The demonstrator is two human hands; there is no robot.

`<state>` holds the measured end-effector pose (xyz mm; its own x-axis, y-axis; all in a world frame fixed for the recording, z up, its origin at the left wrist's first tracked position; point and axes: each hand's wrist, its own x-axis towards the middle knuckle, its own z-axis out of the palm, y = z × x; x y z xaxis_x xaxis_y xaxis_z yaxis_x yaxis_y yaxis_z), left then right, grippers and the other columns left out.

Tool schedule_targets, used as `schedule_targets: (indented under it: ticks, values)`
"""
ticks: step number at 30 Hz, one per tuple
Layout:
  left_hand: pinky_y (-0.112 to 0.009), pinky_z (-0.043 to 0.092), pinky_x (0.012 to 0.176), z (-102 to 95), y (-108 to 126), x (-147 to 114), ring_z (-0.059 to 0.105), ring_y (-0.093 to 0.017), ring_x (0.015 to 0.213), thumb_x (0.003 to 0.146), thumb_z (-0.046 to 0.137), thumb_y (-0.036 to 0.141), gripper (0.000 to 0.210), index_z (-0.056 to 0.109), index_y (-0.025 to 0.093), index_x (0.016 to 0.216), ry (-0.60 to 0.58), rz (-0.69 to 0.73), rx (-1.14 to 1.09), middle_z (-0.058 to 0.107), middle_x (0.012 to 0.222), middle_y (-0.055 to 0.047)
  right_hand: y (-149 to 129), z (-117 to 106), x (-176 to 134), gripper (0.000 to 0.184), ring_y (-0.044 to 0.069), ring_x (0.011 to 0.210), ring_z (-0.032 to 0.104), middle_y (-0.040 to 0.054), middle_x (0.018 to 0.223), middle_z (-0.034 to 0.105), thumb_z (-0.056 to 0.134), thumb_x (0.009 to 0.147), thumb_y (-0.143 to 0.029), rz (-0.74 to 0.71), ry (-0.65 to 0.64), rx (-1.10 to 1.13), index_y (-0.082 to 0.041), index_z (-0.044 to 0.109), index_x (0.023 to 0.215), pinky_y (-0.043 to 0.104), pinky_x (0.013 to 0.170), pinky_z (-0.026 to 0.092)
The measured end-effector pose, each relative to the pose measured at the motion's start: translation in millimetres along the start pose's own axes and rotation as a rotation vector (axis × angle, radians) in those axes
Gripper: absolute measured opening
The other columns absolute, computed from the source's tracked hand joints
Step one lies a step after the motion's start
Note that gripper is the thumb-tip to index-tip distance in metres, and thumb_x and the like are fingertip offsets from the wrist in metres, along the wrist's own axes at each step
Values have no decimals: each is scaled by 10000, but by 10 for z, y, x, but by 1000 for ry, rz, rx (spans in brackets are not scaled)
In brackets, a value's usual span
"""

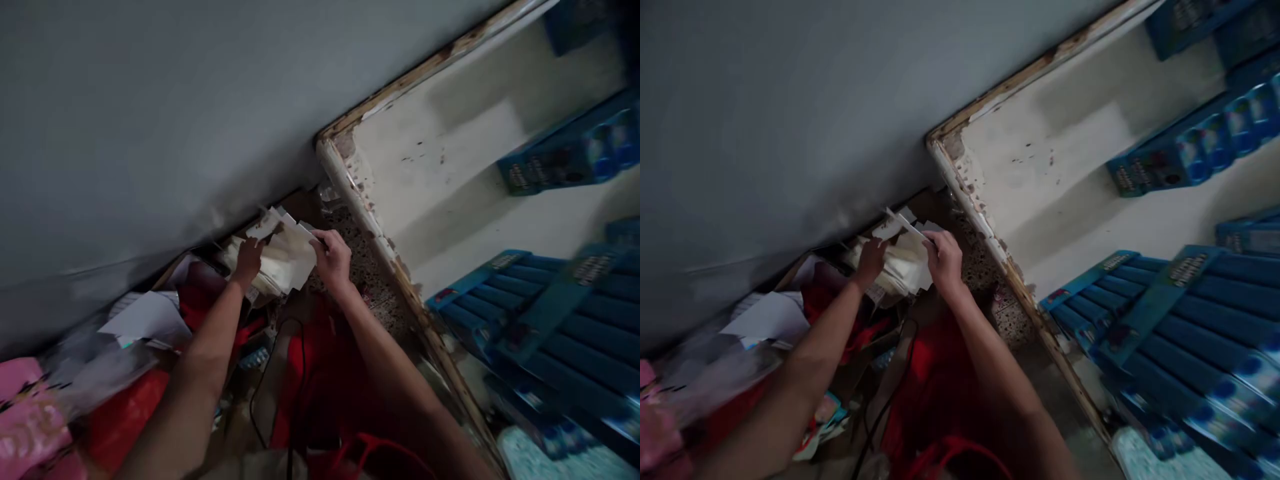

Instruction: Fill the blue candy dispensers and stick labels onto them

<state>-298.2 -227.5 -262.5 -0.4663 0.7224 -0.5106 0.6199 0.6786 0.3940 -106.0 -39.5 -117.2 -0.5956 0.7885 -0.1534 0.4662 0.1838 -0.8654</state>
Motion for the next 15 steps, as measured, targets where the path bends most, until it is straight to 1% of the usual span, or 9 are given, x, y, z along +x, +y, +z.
schedule_targets:
  ticks: [2, 4, 5, 7, 9, 10, 12, 13, 15]
  values:
    - [-491, 449, 1165, -209, 123, -129, 605, -325, 1314, 842, 523, 48, 576, 587, 153, 1405, 65, -169, -59, 670, 1326, -177, -66, -65, 42, 191, 224, 921, 663, 75, 953, 726, 544, 963, -303, 39, -67, 56, -208, 708, 989, 338, 867, 531]
    - [-427, 527, 1074, -381, 230, -262, 680, -288, 1184, 884, 532, 92, 641, 466, 152, 1518, 152, -298, -124, 680, 1306, -157, -138, -80, 93, 141, 217, 891, 658, 63, 908, 724, 584, 927, -278, 41, -125, 68, -210, 706, 909, 327, 853, 526]
    - [-410, 538, 1058, -446, 274, -306, 686, -278, 1171, 896, 567, 129, 689, 399, 164, 1563, 197, -302, -142, 659, 1348, -153, -174, -79, 115, 124, 218, 902, 655, 60, 910, 726, 598, 915, -270, 20, -145, 61, -215, 707, 895, 328, 867, 522]
    - [-400, 510, 1103, -528, 340, -303, 641, -283, 1258, 892, 667, 219, 777, 343, 199, 1598, 269, -218, -130, 590, 1457, -153, -222, -75, 147, 112, 222, 929, 649, 60, 932, 732, 615, 895, -268, -23, -151, 53, -221, 716, 893, 331, 892, 514]
    - [-402, 429, 1191, -545, 375, -152, 552, -297, 1377, 865, 752, 305, 775, 421, 230, 1562, 302, -106, -89, 557, 1505, -140, -202, -70, 171, 137, 225, 924, 655, 66, 951, 737, 606, 883, -276, 0, -140, 74, -213, 725, 907, 331, 879, 515]
    - [-411, 396, 1214, -527, 379, -28, 532, -307, 1395, 852, 776, 337, 747, 477, 235, 1528, 285, -70, -62, 577, 1486, -135, -164, -68, 181, 159, 227, 913, 660, 70, 953, 739, 591, 884, -284, 37, -127, 87, -205, 727, 912, 331, 863, 517]
    - [-430, 412, 1186, -441, 359, 266, 584, -326, 1321, 835, 797, 359, 665, 577, 218, 1447, 185, -27, -28, 650, 1395, -134, -54, -71, 197, 207, 232, 900, 667, 80, 946, 736, 554, 903, -305, 96, -76, 91, -193, 727, 921, 334, 839, 519]
    - [-430, 448, 1141, -377, 333, 412, 626, -325, 1249, 836, 794, 348, 604, 622, 197, 1395, 127, -9, -20, 686, 1335, -136, 2, -83, 200, 225, 234, 901, 668, 83, 942, 733, 539, 919, -318, 95, -40, 77, -192, 726, 925, 338, 836, 519]
    - [-410, 511, 1030, -222, 257, 646, 684, -306, 1101, 853, 760, 288, 442, 697, 146, 1266, 47, 24, -16, 738, 1204, -142, 71, -140, 187, 241, 237, 921, 665, 85, 941, 727, 526, 956, -336, 19, 29, 20, -202, 725, 931, 354, 855, 519]
